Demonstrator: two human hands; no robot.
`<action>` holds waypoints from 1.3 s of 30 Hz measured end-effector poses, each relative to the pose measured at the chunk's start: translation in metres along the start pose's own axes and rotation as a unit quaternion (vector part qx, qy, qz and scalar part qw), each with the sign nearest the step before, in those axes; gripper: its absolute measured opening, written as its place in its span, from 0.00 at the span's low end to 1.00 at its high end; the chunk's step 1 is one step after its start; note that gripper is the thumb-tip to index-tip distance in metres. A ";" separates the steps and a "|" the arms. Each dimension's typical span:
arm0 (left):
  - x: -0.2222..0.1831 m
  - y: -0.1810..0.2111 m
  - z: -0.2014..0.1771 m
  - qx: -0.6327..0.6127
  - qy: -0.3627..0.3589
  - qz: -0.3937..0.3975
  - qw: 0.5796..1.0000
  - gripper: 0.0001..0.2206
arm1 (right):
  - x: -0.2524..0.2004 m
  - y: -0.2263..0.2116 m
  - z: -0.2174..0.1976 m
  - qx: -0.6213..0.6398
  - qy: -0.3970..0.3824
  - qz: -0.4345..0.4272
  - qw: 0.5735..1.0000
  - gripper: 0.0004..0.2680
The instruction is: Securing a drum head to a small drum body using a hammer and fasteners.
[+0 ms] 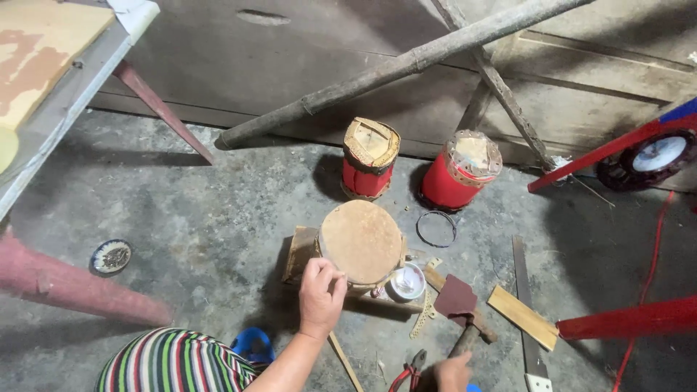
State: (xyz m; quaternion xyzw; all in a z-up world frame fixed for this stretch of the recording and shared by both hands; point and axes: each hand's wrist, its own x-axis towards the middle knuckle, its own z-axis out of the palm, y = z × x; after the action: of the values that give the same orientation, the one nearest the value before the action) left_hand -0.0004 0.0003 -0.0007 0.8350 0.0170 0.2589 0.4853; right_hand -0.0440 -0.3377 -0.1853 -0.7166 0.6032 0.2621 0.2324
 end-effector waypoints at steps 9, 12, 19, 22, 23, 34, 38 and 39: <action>0.001 -0.001 0.002 -0.013 0.022 0.023 0.999 0.07 | 0.028 -0.014 0.005 0.240 0.081 0.064 0.965 0.15; -0.001 -0.001 0.003 -0.010 0.016 0.010 1.000 0.08 | 0.003 -0.033 -0.010 0.356 0.062 -0.002 0.932 0.16; 0.001 -0.001 0.005 -0.009 0.028 0.018 0.999 0.08 | -0.136 -0.072 -0.088 0.529 -0.039 -0.252 0.809 0.08; 0.002 -0.002 0.006 -0.006 0.022 0.009 1.000 0.07 | -0.215 -0.085 -0.131 0.495 -0.012 -0.431 0.755 0.07; 0.003 -0.002 0.007 -0.012 0.032 0.018 0.999 0.07 | -0.250 -0.088 -0.153 0.458 -0.050 -0.439 0.771 0.07; 0.001 0.001 0.001 -0.070 0.019 -0.040 0.997 0.09 | -0.270 -0.095 -0.163 -0.216 -0.014 -0.655 0.724 0.22; 0.014 0.031 -0.014 -0.148 0.013 -0.171 0.974 0.10 | -0.246 -0.078 -0.153 -0.288 -0.011 -0.655 0.699 0.18; 0.021 0.047 -0.021 -0.246 0.004 -0.361 0.899 0.07 | -0.238 -0.073 -0.150 -0.267 -0.002 -0.653 0.709 0.16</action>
State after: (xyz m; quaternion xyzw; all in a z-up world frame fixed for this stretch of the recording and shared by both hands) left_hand -0.0022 -0.0017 0.0543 0.6242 0.2551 0.0650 0.7356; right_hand 0.0104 -0.2461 0.0857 -0.9632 -0.1104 0.1969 0.1459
